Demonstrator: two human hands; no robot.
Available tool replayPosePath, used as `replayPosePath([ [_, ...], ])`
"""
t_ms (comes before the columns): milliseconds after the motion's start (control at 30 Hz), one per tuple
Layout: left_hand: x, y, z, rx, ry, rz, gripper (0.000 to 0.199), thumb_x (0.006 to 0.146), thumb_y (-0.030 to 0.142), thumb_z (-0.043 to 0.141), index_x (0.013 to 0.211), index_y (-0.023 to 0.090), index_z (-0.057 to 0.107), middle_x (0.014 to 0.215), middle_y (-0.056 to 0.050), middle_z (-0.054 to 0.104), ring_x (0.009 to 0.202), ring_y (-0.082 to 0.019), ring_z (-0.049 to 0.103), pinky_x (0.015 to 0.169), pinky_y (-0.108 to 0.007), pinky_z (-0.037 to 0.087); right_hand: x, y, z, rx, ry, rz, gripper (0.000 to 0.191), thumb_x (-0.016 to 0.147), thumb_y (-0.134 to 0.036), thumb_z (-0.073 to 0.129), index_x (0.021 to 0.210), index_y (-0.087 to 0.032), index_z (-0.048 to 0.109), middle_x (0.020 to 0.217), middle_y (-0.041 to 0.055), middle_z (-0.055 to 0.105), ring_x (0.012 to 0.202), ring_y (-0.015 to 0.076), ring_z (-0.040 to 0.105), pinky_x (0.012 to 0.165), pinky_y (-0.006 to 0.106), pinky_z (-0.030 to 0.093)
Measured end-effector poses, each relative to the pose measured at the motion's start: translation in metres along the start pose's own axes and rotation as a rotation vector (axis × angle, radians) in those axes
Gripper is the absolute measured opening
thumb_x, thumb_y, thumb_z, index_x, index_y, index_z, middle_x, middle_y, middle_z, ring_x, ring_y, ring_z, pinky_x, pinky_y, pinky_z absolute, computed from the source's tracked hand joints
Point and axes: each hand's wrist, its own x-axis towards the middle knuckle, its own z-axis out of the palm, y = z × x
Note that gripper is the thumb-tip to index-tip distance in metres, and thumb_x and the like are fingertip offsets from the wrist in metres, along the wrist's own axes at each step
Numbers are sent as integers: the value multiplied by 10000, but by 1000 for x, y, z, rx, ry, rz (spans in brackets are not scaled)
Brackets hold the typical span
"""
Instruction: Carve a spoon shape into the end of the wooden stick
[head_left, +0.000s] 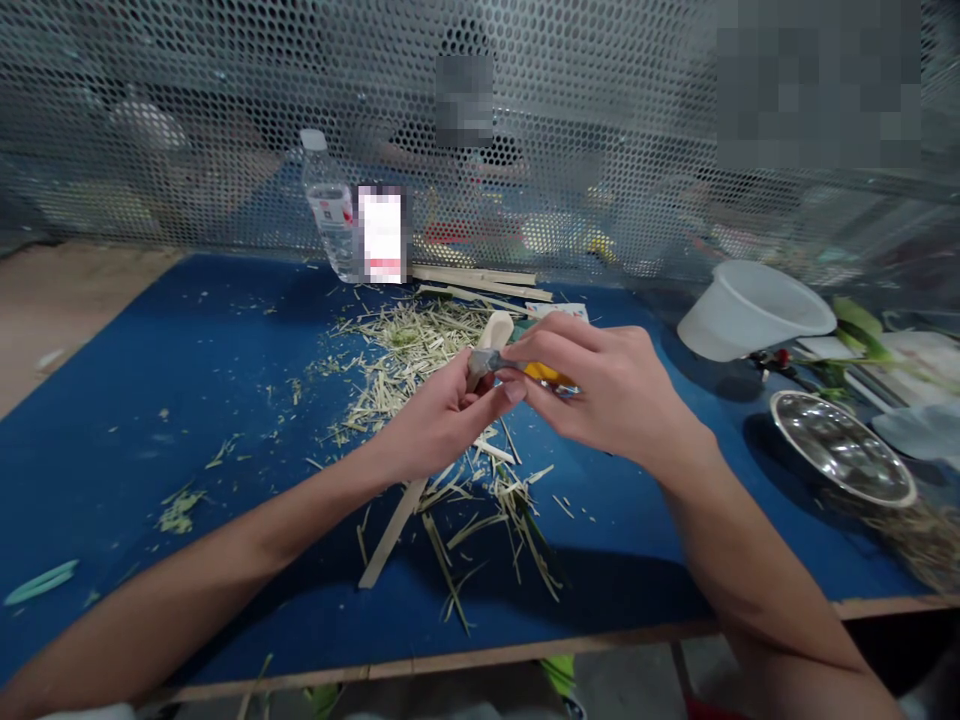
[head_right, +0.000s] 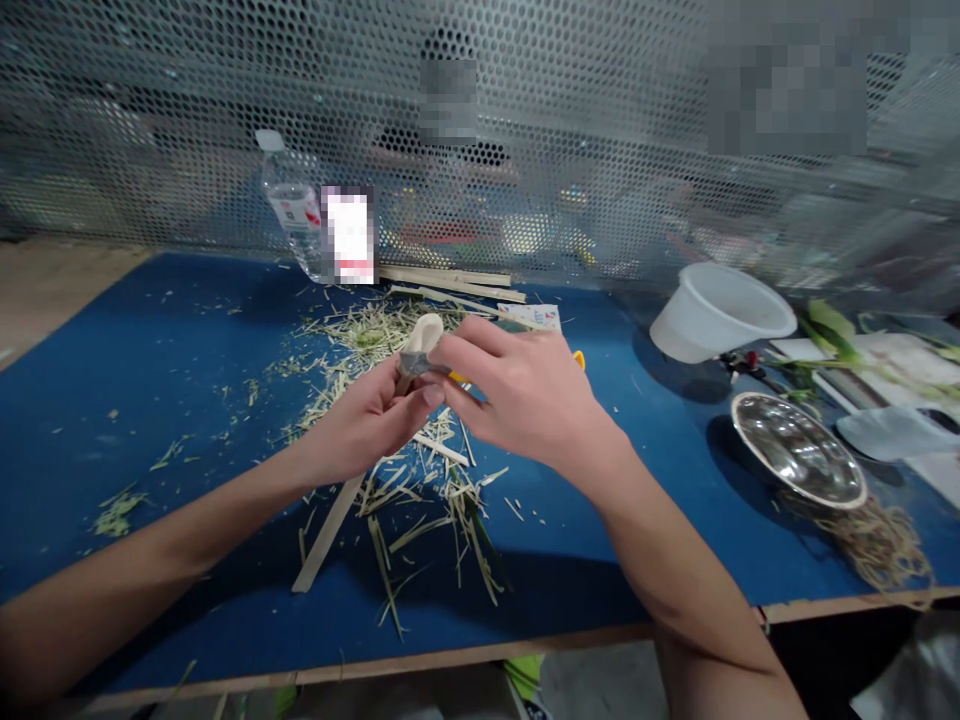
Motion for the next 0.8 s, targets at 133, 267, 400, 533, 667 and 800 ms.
replayPosePath([
  [133,2,-3,-2,22,-18,13,292,872,372,673,930,207,439,673,79,335,513,-63,257,445,-238,219,-1,-1,1,-46,18,-11,186,948,-315,542,931,-199,686,881,7,723,617,89,582,525,247,318],
  [267,4,-4,-3,28,-36,28,307,871,371,674,879,218,407,645,83,328,507,-68,253,446,-245,210,-1,-2,1,-109,49,-32,174,952,-313,551,921,-212,688,885,-6,729,619,89,592,541,252,326],
  [400,5,-2,-4,45,-42,11,321,883,380,659,825,225,384,582,94,308,460,-59,247,429,-237,188,-2,-3,1,-151,37,-39,161,955,-291,544,939,-224,690,903,0,731,648,95,610,581,258,356],
  [533,5,2,-5,107,-50,27,325,902,396,631,778,222,385,536,91,298,432,-57,252,423,-237,171,-3,-4,2,-197,34,-50,149,950,-277,551,976,-226,689,915,4,736,654,102,619,593,261,376],
  [667,6,3,-5,132,-35,31,289,925,389,594,784,223,403,523,84,312,425,-62,267,422,-237,183,-3,-5,3,-240,55,-35,154,958,-282,543,985,-227,684,932,10,741,654,106,628,584,260,381],
  [800,6,1,-4,121,1,7,276,922,373,595,802,226,394,546,81,313,439,-64,258,421,-238,184,-2,-5,5,-222,84,23,167,967,-307,538,993,-218,677,963,36,740,689,115,648,583,259,389],
])
